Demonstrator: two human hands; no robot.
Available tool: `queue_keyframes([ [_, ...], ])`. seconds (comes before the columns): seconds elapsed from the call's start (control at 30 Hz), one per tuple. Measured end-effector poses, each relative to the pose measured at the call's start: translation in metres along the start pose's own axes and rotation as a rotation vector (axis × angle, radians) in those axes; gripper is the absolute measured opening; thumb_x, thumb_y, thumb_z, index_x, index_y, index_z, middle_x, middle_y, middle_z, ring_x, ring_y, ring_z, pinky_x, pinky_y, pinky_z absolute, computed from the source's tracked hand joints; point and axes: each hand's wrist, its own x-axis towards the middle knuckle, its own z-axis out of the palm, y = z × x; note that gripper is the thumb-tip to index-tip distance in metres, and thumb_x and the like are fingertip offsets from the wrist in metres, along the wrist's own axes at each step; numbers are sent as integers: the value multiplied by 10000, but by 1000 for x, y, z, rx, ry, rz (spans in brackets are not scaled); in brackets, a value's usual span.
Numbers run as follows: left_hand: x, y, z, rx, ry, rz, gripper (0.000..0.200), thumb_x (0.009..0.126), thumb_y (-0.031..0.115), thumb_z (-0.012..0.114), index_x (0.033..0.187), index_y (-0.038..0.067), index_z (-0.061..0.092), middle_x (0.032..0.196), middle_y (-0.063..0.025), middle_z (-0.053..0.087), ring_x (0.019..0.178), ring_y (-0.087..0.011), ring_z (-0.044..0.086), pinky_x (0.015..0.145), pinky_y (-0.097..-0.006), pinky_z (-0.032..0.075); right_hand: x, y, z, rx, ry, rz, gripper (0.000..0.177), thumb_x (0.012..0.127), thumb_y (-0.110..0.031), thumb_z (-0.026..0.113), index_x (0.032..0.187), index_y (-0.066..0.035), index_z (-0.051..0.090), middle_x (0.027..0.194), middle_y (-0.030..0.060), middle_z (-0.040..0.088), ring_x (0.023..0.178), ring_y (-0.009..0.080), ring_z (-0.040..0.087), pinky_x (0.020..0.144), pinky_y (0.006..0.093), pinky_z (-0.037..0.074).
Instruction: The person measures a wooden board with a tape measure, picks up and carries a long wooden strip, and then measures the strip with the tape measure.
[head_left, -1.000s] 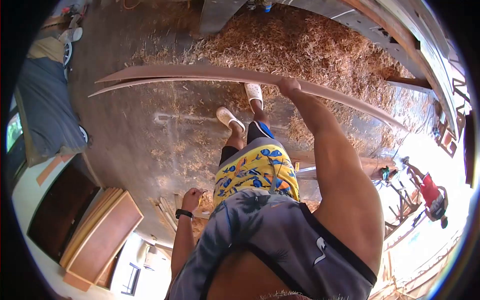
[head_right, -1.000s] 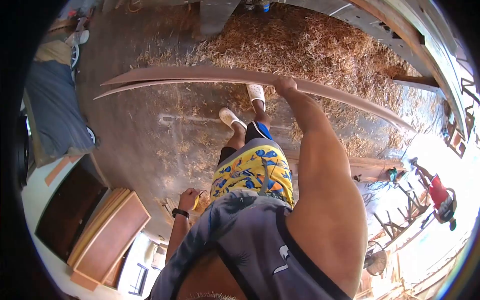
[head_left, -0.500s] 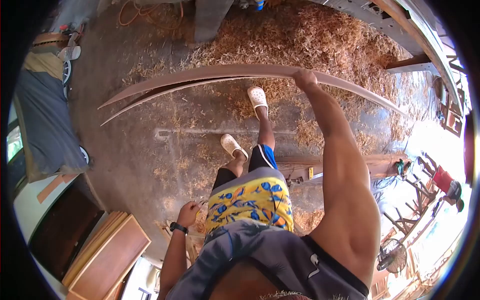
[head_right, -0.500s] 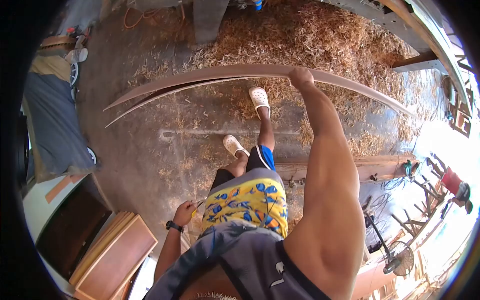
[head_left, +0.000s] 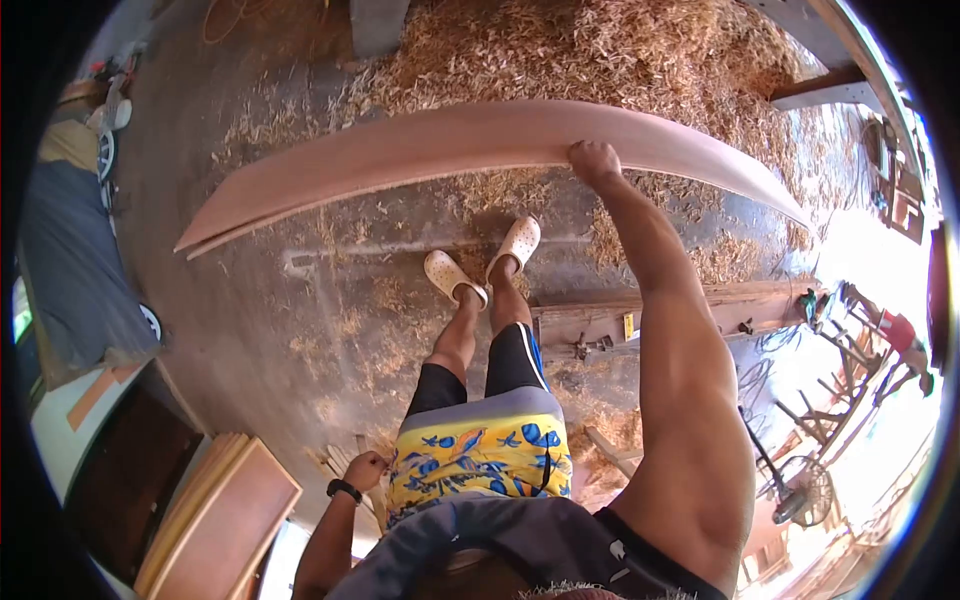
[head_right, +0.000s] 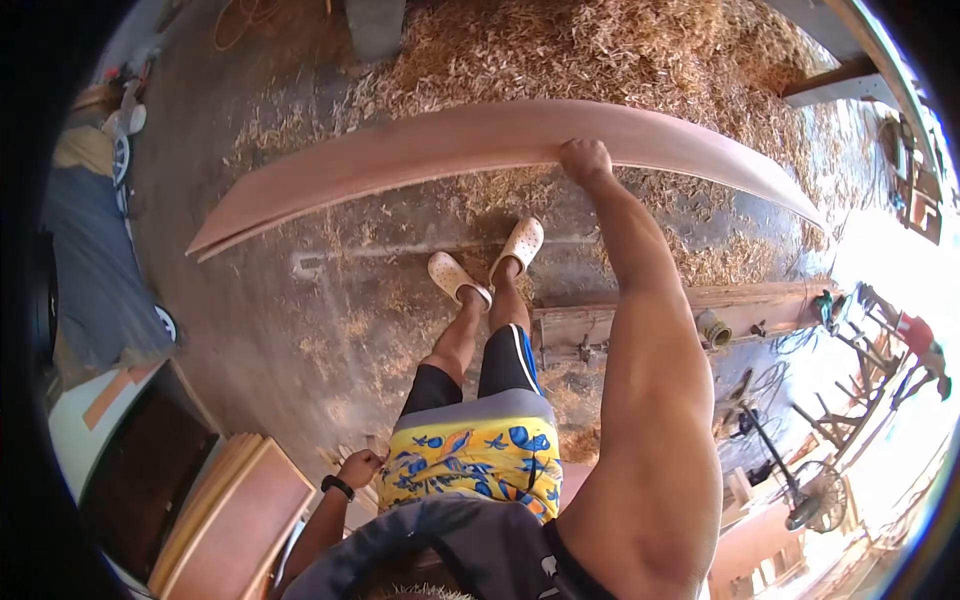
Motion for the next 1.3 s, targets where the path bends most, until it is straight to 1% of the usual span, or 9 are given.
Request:
queue_keyframes([
  [0.13, 8, 58, -23, 21, 183, 264, 330, 900, 318, 632, 838, -7, 633, 746, -159, 648, 700, -268, 634, 661, -349, 486, -17, -13, 31, 32, -18, -36, 300, 922, -175, 457, 1114, -28, 636, 1081, 170, 671, 988, 308, 666, 838, 422, 537],
  [0.27, 13, 79, -36, 141, 236, 214, 331, 891, 323, 649, 844, -4, 630, 743, -162, 653, 727, -271, 660, 659, -373, 493, -40, -36, 95, 51, 35, 38, 316, 926, -173, 426, 1147, -19, 591, 1120, 194, 641, 978, 322, 661, 822, 428, 531],
  [0.43, 21, 38, -63, 83, 147, 200, 260, 883, 278, 642, 879, 18, 651, 787, -152, 689, 765, -267, 678, 696, -363, 512, -80, -93, 128, 93, -44, 254, 370, 933, -204, 449, 1267, -73, 540, 1188, 152, 578, 1101, 347, 588, 857, 486, 495],
  [0.53, 33, -4, -81, 211, 153, 188, 259, 883, 287, 639, 880, 30, 665, 779, -135, 691, 762, -252, 679, 697, -359, 513, -126, -145, 148, 114, -135, 379, 528, 957, -242, 447, 1476, -217, 350, 1480, 128, 378, 1234, 378, 481, 918, 595, 421],
  [0.6, 29, -10, -86, 237, 166, 182, 274, 877, 303, 642, 869, 31, 671, 772, -130, 690, 761, -257, 678, 696, -367, 512, -157, -188, 149, 119, -204, 353, 562, 954, -243, 448, 1497, -199, 308, 1521, 145, 329, 1273, 380, 456, 969, 588, 400],
  [0.83, 39, -18, -116, 645, 133, 344, 377, 883, 403, 622, 844, 32, 672, 790, -125, 695, 751, -271, 672, 701, -388, 508, -316, -286, 94, 903, -49, 561, 487, 867, -307, 585, 1280, -76, 468, 1345, 230, 473, 1124, 413, 570, 939, 501, 481],
  [0.93, 26, 36, -122, 659, 137, 412, 384, 850, 408, 645, 889, 27, 664, 904, -211, 677, 886, -376, 645, 771, -437, 501, -405, -293, 66, 1077, -150, 741, 562, 793, -347, 693, 1241, -55, 522, 1287, 220, 531, 1108, 396, 586, 940, 443, 494],
  [1.0, 16, 78, -124, 757, 170, 523, 364, 855, 384, 647, 858, 20, 647, 911, -218, 675, 888, -384, 640, 766, -441, 498, -441, -310, 129, 954, -28, 775, 589, 786, -346, 705, 1286, -90, 529, 1228, 214, 587, 1095, 357, 607, 943, 422, 497],
  [1.3, -9, 264, -64, 427, -66, 844, 317, 853, 318, 690, 845, 2, 667, 804, -96, 700, 724, -154, 648, 669, -327, 520, -546, -250, -31, 1419, 492, 801, 307, 823, -201, 660, 1090, -52, 690, 1002, 154, 709, 921, 237, 686, 834, 347, 532],
])
